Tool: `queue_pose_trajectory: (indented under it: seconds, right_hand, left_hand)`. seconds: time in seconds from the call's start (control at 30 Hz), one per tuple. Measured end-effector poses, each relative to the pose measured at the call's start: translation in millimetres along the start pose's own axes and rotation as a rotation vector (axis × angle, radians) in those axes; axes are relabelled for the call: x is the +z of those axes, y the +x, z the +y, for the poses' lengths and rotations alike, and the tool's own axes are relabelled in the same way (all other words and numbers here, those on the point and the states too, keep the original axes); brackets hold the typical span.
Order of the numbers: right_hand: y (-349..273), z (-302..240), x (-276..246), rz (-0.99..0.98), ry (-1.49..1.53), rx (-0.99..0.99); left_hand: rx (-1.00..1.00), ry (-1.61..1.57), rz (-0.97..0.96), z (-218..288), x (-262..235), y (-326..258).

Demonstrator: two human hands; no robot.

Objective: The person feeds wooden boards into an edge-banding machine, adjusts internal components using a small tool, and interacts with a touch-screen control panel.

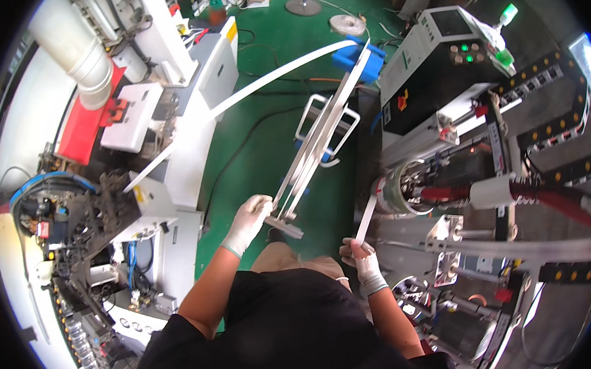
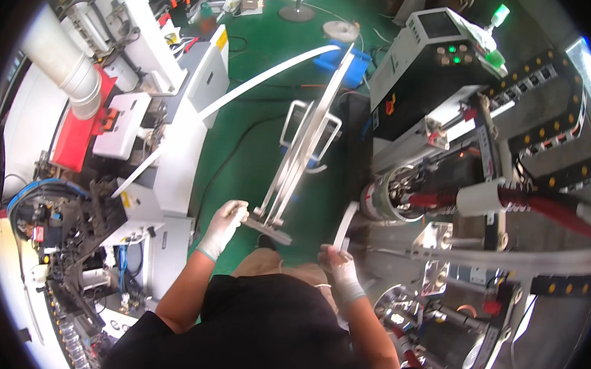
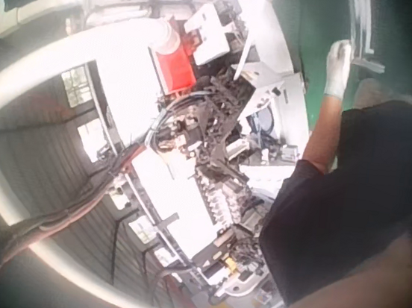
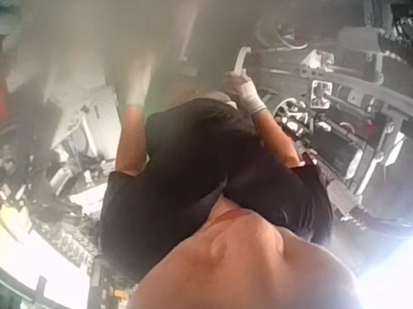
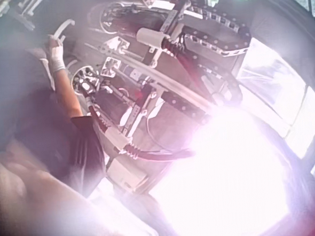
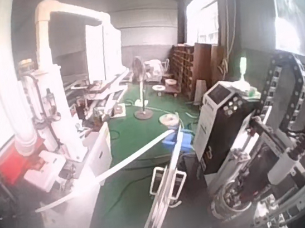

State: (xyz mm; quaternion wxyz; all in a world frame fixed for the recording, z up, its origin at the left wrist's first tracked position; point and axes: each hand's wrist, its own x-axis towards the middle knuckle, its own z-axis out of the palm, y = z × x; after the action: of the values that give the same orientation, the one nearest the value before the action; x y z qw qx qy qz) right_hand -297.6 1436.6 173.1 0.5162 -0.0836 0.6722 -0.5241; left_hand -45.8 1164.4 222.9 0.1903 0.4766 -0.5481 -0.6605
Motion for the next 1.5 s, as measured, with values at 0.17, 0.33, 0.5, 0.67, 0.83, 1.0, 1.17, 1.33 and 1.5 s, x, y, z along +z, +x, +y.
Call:
queue_pose_trajectory:
  seconds: [0.17, 0.33, 0.5, 0.67, 0.83, 1.0, 1.17, 1.33, 1.5]
  right_hand:
    - [104.2, -126.4, -27.6, 0.143, -0.038, -0.203]
    - [244.4, -248.8, -51.8, 0.053, 0.08, -0.257]
    - [433.9, -383.2, -46.1, 0.126, -0.313, -0.777]
    - [572.6, -471.9, -21.6, 0.166, -0.61, -1.238]
    - [624.8, -486.4, 2.9, -0.019, -0.642, -0.655]
    - [631.7, -476.8, 15.6, -0.021, -0.525, -0.63]
    - [636.9, -485.2, 33.1, -0.01, -0.863, -0.679]
    - [641.8, -487.2, 60.3, -0.027, -0.865, -0.776]
    - [655.7, -483.9, 90.4, -0.126, -0.86, -0.844]
  left_hand:
    - [0.347, 0.275, -0.136, 67.0, 78.8, 125.3]
    - [0.556, 0.631, 0.141, 135.0, 165.4, 272.9]
    - [0.239, 0.802, 0.303, 159.5, 232.6, 369.2]
    - [0.254, 1.079, 0.549, 139.0, 252.2, 378.5]
    - [0.262, 1.094, 0.517, 132.2, 243.7, 383.6]
    - [0.224, 1.094, 0.489, 146.9, 232.3, 392.5]
    - [0.207, 1.141, 0.532, 144.9, 212.1, 400.5]
    - [0.14, 1.085, 0.505, 147.5, 180.5, 414.1]
    - [0.093, 1.154, 0.544, 153.6, 148.0, 419.0]
